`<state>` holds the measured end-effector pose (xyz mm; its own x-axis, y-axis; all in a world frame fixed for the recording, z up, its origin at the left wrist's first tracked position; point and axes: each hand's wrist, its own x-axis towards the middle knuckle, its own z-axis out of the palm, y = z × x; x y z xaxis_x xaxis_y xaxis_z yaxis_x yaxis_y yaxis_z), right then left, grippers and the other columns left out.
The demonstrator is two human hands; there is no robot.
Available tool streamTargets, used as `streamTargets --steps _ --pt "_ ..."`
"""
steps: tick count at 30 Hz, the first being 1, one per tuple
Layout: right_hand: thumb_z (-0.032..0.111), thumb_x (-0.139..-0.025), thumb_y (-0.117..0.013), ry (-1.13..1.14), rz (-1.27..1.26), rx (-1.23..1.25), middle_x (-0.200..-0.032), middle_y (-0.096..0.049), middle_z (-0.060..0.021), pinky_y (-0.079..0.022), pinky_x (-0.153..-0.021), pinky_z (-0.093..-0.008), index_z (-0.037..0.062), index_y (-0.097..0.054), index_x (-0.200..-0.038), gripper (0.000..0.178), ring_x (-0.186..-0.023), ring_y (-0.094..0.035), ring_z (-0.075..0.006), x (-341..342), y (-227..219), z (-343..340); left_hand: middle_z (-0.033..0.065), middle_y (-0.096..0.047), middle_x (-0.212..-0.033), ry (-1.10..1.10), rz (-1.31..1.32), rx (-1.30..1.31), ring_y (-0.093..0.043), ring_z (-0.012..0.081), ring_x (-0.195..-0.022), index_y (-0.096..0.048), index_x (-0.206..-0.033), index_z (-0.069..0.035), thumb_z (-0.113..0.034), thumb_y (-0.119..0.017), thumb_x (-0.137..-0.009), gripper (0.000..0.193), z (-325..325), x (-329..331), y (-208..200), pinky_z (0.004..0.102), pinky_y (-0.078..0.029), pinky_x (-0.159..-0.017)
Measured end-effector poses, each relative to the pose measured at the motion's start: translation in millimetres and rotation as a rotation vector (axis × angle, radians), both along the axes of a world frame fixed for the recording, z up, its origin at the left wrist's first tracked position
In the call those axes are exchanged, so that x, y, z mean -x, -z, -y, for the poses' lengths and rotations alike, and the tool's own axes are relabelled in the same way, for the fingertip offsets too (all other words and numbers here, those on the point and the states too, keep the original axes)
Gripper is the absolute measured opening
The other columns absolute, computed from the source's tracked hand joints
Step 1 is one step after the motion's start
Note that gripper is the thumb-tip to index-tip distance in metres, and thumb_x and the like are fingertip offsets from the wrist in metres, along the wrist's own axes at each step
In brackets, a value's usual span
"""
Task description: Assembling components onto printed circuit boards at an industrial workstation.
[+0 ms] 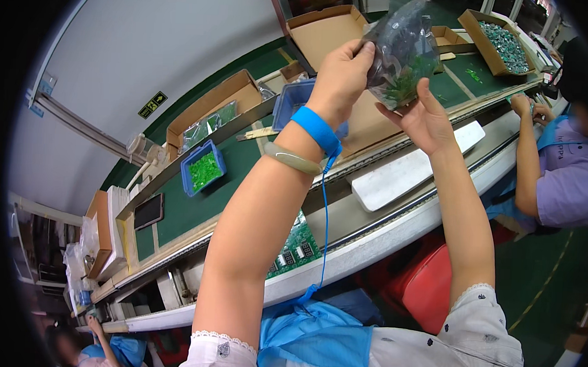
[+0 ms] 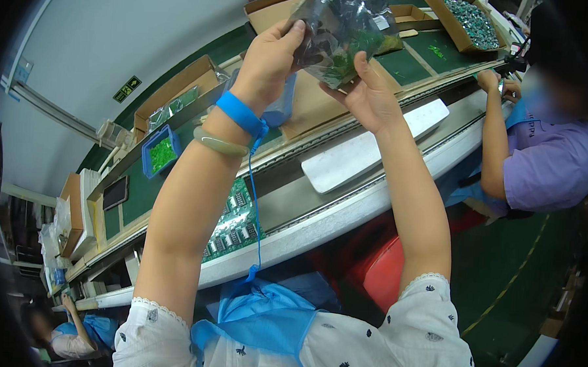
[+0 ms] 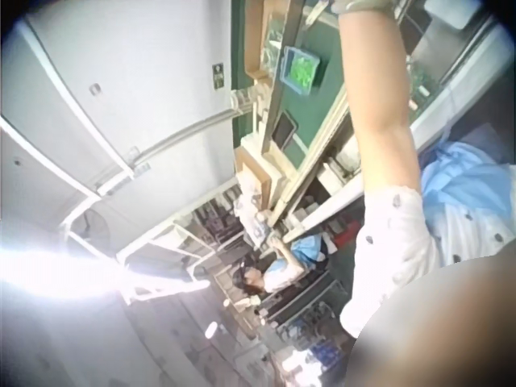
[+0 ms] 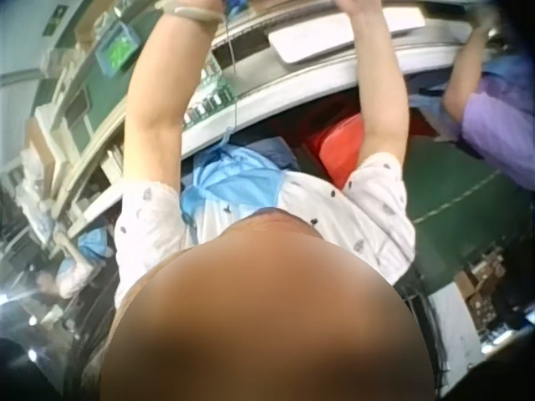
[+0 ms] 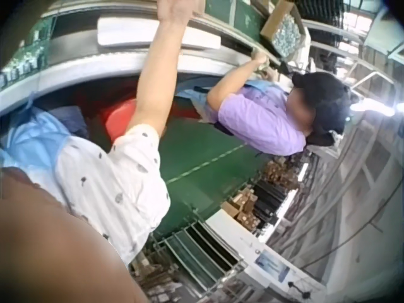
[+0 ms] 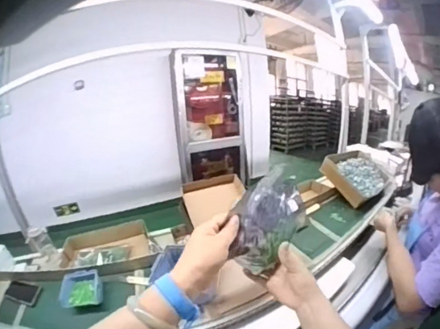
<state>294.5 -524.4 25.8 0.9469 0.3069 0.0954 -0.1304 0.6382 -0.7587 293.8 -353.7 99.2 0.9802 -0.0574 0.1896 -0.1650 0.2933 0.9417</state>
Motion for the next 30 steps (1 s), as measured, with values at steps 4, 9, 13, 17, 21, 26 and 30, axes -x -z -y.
streamTargets --steps 4,9,13,17,21,26,30 --pt "0.033 -0.100 -0.061 -0.016 0.048 -0.029 -0.135 -0.052 -0.0103 -0.052 -0.099 -0.0501 0.0109 -0.041 -0.138 0.049 -0.122 -0.056 -0.0268 0 0 -16 0.0016 -0.068 -0.094 -0.127 0.041 -0.105 -0.057 0.0090 -0.083 -0.067 -0.111 0.002 -0.027 -0.058 -0.102 0.032 -31 -2 11 0.0260 -0.048 -0.078" --pt "0.030 -0.099 -0.064 0.040 0.031 0.144 -0.132 -0.055 -0.0092 -0.054 -0.093 -0.0473 0.0099 -0.042 -0.137 0.049 -0.118 -0.058 -0.0258 -4 10 -27 0.0119 -0.070 -0.096 -0.487 0.242 -0.457 -0.064 0.0212 -0.090 -0.068 -0.110 0.001 -0.033 -0.061 -0.098 0.038 -90 -3 47 0.0326 -0.049 -0.084" --pt "0.031 -0.097 -0.066 0.089 0.015 0.304 -0.127 -0.057 -0.0081 -0.055 -0.089 -0.0428 0.0094 -0.044 -0.136 0.049 -0.113 -0.060 -0.0236 -9 17 -29 0.0179 -0.064 -0.122 -0.693 0.032 -0.660 -0.060 0.0332 -0.115 -0.065 -0.122 -0.004 -0.023 -0.061 -0.093 0.035 -116 3 89 0.0398 -0.046 -0.098" --pt "0.035 -0.091 -0.075 0.182 0.083 0.509 -0.120 -0.059 -0.0076 -0.056 -0.083 -0.0391 0.0086 -0.047 -0.131 0.055 -0.107 -0.060 -0.0198 -8 13 -32 0.0170 -0.063 -0.125 -0.606 0.023 -0.570 -0.059 0.0327 -0.118 -0.063 -0.126 -0.003 -0.021 -0.058 -0.095 0.036 -118 8 104 0.0386 -0.045 -0.102" --pt "0.033 -0.091 -0.075 0.257 0.181 0.655 -0.113 -0.062 -0.0062 -0.056 -0.081 -0.0342 0.0071 -0.051 -0.126 0.050 -0.103 -0.061 -0.0167 -6 3 -38 0.0175 -0.062 -0.129 -0.565 0.001 -0.473 -0.058 0.0320 -0.120 -0.063 -0.126 -0.002 -0.025 -0.053 -0.099 0.036 -114 9 98 0.0378 -0.044 -0.103" --pt "0.033 -0.090 -0.075 0.248 0.253 0.778 -0.111 -0.063 -0.0064 -0.055 -0.079 -0.0306 0.0061 -0.052 -0.131 0.054 -0.098 -0.063 -0.0154 -11 -5 -42 0.0180 -0.063 -0.128 -0.568 -0.023 -0.428 -0.058 0.0322 -0.119 -0.064 -0.123 -0.001 -0.029 -0.049 -0.102 0.039 -113 10 96 0.0373 -0.044 -0.103" --pt "0.034 -0.088 -0.077 0.254 0.373 0.905 -0.111 -0.065 -0.0081 -0.053 -0.078 -0.0295 0.0042 -0.050 -0.138 0.064 -0.099 -0.063 -0.0155 -14 -11 -47 0.0187 -0.063 -0.127 -0.574 -0.026 -0.414 -0.059 0.0328 -0.119 -0.065 -0.121 0.001 -0.031 -0.049 -0.102 0.041 -114 10 97 0.0375 -0.043 -0.103"
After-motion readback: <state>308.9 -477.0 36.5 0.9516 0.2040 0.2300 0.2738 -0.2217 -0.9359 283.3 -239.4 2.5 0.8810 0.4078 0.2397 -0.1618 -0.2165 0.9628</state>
